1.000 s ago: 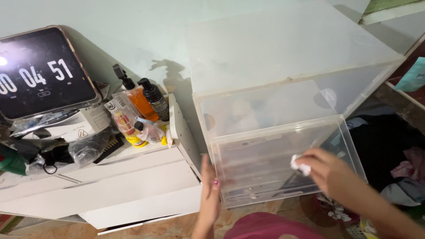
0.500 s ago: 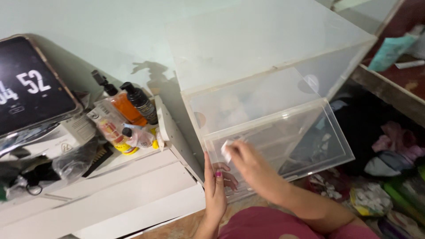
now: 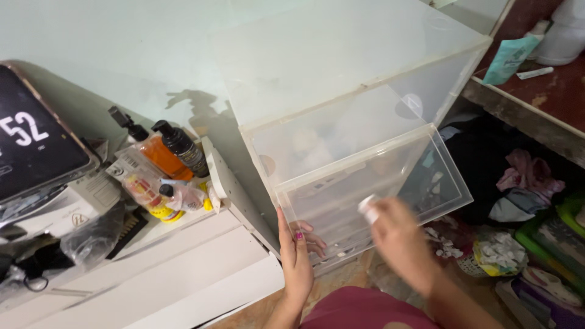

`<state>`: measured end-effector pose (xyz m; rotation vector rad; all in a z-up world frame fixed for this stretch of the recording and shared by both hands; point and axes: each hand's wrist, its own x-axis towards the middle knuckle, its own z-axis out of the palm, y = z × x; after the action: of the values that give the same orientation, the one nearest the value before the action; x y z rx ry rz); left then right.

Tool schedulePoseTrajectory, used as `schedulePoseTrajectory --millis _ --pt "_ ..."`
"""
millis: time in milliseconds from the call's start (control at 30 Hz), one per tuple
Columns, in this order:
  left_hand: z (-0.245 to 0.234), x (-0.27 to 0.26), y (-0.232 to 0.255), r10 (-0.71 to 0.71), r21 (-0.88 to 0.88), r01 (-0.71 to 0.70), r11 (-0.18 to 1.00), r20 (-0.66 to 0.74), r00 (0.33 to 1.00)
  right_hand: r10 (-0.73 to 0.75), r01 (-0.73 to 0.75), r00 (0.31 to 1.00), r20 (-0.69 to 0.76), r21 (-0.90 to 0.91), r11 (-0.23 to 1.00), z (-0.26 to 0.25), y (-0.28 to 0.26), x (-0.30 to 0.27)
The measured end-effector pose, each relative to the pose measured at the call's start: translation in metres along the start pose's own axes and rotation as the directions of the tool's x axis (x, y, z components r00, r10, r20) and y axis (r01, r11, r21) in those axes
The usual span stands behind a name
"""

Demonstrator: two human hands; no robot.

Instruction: The person wipes the exterior of a transparent plastic drawer unit with a tissue. They briefly walk to a nearby counter to retrieve a bottle of liquid and a fresh tissue, then return to continue wiping the drawer surfaces.

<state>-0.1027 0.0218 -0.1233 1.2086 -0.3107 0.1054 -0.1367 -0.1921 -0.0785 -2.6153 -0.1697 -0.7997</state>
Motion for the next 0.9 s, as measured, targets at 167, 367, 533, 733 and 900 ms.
schedulePoseTrajectory --millis 167,367,533,733,900 --pt "-0.005 -0.005 0.007 0.017 0.02 -0.017 1.0 -0.031 0.999 0.132 -0.424 0.906 0.403 0.872 0.246 0.023 0.01 -0.002" --pt "-0.006 -0.033 0.038 0.406 0.511 -0.272 0.815 -0.17 0.898 -0.263 -0.65 0.75 0.607 0.603 -0.463 0.033 0.009 0.005" --pt "0.006 -0.071 0.067 0.419 0.437 -0.308 0.845 -0.182 0.89 -0.446 -0.74 0.666 0.598 0.607 -0.289 0.047 -0.009 0.002" --pt "0.018 -0.119 0.071 0.318 0.302 -0.22 0.928 -0.33 0.889 -0.607 -0.411 0.704 0.369 0.909 0.077 0.057 -0.036 0.002" --pt "0.007 -0.136 0.041 0.328 0.375 -0.094 0.922 -0.629 0.705 -0.829 -0.055 0.523 0.2 0.978 0.201 0.073 -0.033 -0.013"
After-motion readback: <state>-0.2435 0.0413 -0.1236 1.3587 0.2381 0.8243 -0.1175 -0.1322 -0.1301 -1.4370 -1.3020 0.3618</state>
